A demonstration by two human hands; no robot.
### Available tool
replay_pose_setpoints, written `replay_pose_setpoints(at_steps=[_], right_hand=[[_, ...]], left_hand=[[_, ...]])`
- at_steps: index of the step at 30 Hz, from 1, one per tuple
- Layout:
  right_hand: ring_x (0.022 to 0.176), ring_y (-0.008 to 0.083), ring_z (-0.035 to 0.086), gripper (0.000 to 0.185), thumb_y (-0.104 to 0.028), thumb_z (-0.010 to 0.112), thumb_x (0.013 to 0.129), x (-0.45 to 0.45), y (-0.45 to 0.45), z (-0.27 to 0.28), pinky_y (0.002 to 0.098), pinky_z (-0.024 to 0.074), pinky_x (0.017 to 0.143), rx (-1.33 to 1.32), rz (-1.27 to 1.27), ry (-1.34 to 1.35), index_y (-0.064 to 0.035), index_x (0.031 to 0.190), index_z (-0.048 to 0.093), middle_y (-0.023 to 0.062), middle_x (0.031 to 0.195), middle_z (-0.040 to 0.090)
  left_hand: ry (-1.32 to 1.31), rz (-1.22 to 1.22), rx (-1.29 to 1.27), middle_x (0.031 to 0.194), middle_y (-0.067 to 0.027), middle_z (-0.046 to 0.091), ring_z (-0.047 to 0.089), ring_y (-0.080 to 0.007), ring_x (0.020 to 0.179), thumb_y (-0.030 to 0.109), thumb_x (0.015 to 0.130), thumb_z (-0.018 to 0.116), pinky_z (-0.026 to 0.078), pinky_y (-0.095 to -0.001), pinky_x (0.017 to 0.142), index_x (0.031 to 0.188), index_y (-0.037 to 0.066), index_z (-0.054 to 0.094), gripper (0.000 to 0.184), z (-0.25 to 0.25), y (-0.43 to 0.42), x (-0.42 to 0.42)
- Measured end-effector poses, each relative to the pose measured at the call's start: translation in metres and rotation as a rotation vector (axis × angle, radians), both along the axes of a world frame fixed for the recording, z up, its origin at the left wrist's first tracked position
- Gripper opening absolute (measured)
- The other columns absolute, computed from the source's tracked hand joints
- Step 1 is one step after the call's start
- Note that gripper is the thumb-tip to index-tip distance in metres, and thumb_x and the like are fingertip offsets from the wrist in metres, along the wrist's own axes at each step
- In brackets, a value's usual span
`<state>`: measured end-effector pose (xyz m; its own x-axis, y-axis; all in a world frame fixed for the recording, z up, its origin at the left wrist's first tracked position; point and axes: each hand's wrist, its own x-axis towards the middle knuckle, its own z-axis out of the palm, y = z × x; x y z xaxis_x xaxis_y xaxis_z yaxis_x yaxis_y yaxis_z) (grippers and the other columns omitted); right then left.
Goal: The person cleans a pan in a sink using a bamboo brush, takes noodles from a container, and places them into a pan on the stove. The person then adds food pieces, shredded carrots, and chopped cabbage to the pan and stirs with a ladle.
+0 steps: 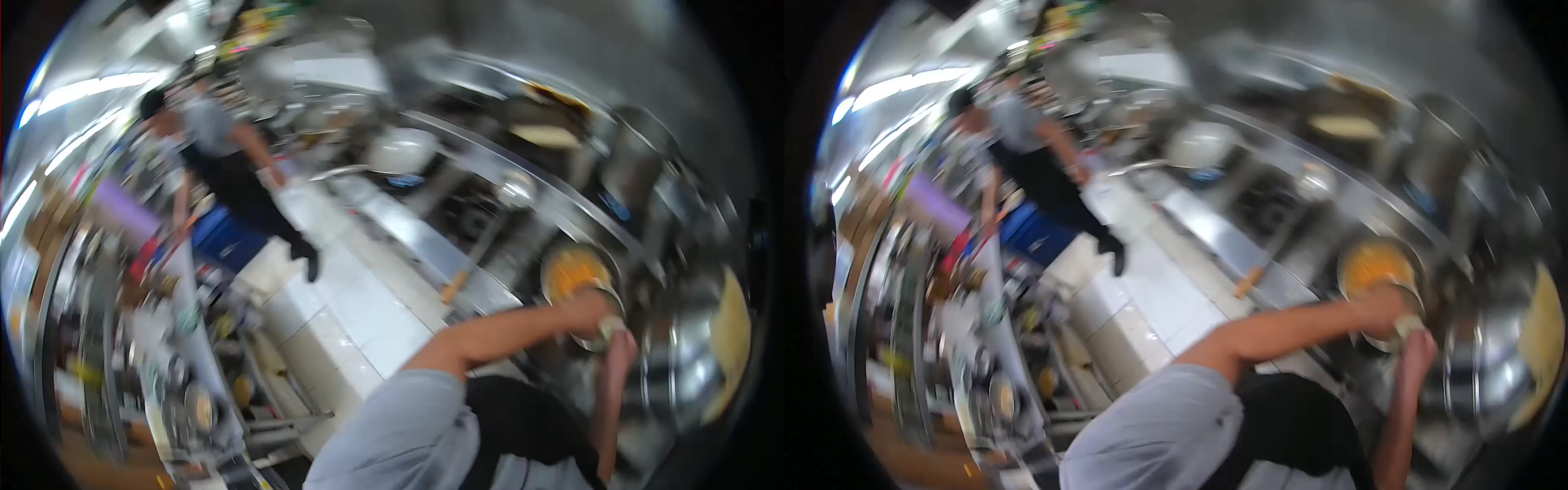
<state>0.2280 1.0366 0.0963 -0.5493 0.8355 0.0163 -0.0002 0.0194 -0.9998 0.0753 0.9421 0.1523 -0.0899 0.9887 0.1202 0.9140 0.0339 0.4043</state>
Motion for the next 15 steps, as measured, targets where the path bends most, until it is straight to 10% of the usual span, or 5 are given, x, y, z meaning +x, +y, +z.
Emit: replay_pose_setpoints(at_steps=[6,12,15], right_hand=[[0.050,0.0077,0.045,0.018,-0.017,0.060,0.083,-0.004,0.005,0.017,0.0278,0.0321,0.043,0.142,-0.175,-0.351,-0.0031,0.072,0.063,-0.0018,0.059,0.051],[0.050,0.0137,0.046,0.028,-0.019,0.061,0.077,-0.021,0.013,0.016,0.0370,0.0373,0.049,-0.121,-0.321,-0.190,0.0043,0.061,0.057,0.0074,0.051,0.050],[0.046,0.0091,0.044,0.023,-0.012,0.060,0.081,-0.009,0.017,0.013,0.0272,0.0329,0.041,0.007,-0.296,-0.288,-0.0036,0.060,0.054,0.0003,0.056,0.050]], left_hand=[[-0.351,-0.004,0.053,0.110,-0.0177,0.067,0.064,-0.0333,0.102,0.028,0.072,0.075,0.049,-0.0407,0.091,0.117,0.005,0.063,0.053,0.001,0.043,-0.034],[-0.857,0.190,0.177,0.092,-0.0077,0.070,0.063,-0.0145,0.075,0.014,0.077,0.072,0.051,-0.0292,0.070,0.113,-0.001,0.061,0.040,0.011,0.078,-0.079],[-0.852,0.253,0.204,0.108,-0.0196,0.067,0.065,-0.0234,0.095,0.023,0.073,0.074,0.050,-0.0322,0.085,0.128,-0.008,0.051,0.068,-0.002,0.095,-0.109]])
